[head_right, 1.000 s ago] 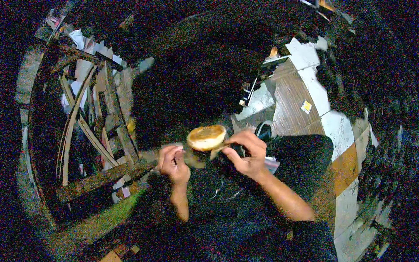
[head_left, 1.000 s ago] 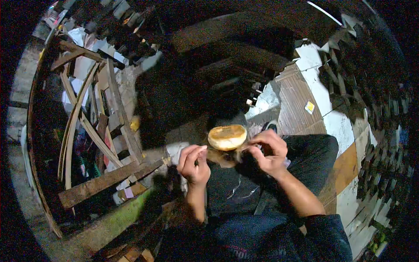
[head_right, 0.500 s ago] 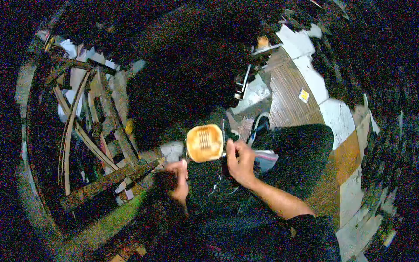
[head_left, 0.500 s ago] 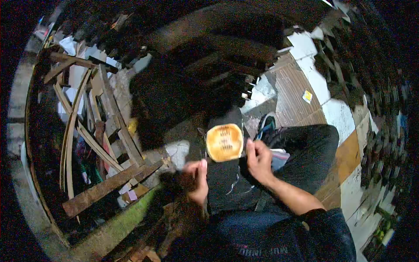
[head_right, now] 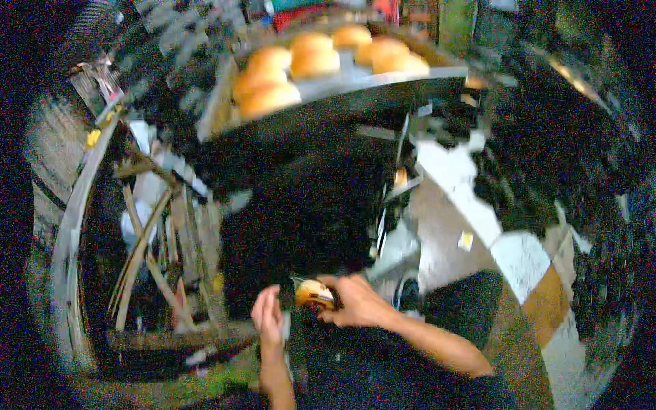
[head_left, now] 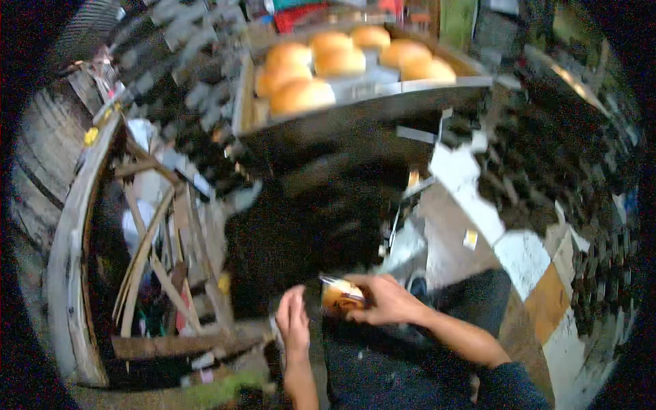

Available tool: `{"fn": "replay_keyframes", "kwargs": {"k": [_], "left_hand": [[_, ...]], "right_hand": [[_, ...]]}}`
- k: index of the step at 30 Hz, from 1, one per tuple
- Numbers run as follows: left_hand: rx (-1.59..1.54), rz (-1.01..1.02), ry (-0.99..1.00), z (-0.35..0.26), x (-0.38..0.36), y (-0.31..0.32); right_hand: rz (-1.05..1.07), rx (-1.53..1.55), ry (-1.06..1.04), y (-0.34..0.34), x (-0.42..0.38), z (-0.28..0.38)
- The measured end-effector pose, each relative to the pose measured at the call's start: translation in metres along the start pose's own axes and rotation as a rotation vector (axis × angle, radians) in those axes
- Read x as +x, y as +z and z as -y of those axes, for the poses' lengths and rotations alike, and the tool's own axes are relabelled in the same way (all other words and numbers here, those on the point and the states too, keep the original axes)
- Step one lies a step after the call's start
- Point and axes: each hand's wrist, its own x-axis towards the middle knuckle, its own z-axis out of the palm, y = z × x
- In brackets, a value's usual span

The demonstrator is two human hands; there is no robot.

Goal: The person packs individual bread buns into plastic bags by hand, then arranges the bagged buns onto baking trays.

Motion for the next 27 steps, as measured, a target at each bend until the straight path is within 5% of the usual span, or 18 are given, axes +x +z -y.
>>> {"fn": "replay_keyframes", "kwargs": {"k": [2, 4, 6, 7, 9, 10, 12, 13, 14, 15, 17, 18, 19, 20, 22, 25, 27], "left_hand": [[0.008, -0.021, 0.13, 0.033, 0.015, -0.021], [0.227, -0.042, 0.526, 0.085, 0.037, -0.021], [-0.074, 0.297, 0.113, 0.205, 0.072, -0.005], [0.275, 0.284, 0.403, 0.175, 0.05, 0.022], [0.453, 0.409, 0.488, 0.113, 0.0, 0.08], [0.487, 0.518, 0.478, 0.119, -0.007, 0.101], [0.758, 0.682, 0.652, 0.156, -0.012, 0.134], [0.785, 0.794, 0.66, 0.221, -0.012, 0.138], [0.807, 0.903, 0.668, 0.269, -0.011, 0.143], [0.819, 1.163, 0.579, 0.234, -0.014, 0.139], [0.567, 1.102, 0.523, 0.192, -0.026, 0.121], [0.78, 1.107, 0.514, 0.158, -0.029, 0.117], [0.999, 1.122, 0.512, 0.123, -0.031, 0.113], [0.783, 1.041, 0.495, 0.134, -0.034, 0.118], [0.867, 0.997, 0.521, 0.177, -0.034, 0.124], [0.706, 0.958, 0.314, 0.099, -0.048, 0.133], [0.645, 0.987, 0.478, 0.121, -0.034, 0.13]], "right_hand": [[-0.456, 0.183, -0.359, -0.027, -0.013, 0.025], [-0.872, -0.089, -0.666, -0.091, -0.029, 0.07], [-1.094, 0.139, -0.807, -0.151, -0.027, 0.106], [-1.138, 0.133, -0.73, -0.179, -0.017, 0.118], [-1.148, -0.039, -0.47, -0.231, 0.003, 0.13], [-1.106, -0.198, -0.282, -0.247, 0.009, 0.125], [-1.401, -0.817, -0.35, -0.244, 0.006, 0.106], [-1.44, -0.816, -0.467, -0.221, -0.008, 0.106], [-1.299, -0.75, -0.452, -0.196, -0.026, 0.093], [-1.112, -0.651, -0.459, -0.16, -0.034, 0.052], [-0.763, -0.425, -0.409, -0.088, -0.05, -0.028], [-0.531, -0.423, -0.142, -0.04, -0.056, -0.102], [-0.055, -0.689, 0.189, -0.01, -0.065, -0.14], [0.017, -0.559, 0.238, 0.016, -0.08, -0.158], [-0.268, -0.354, 0.127, 0.058, -0.101, -0.191], [-0.59, -0.256, -0.027, 0.054, -0.118, -0.189], [-0.84, -0.093, -0.069, 0.018, -0.125, -0.158]]}}
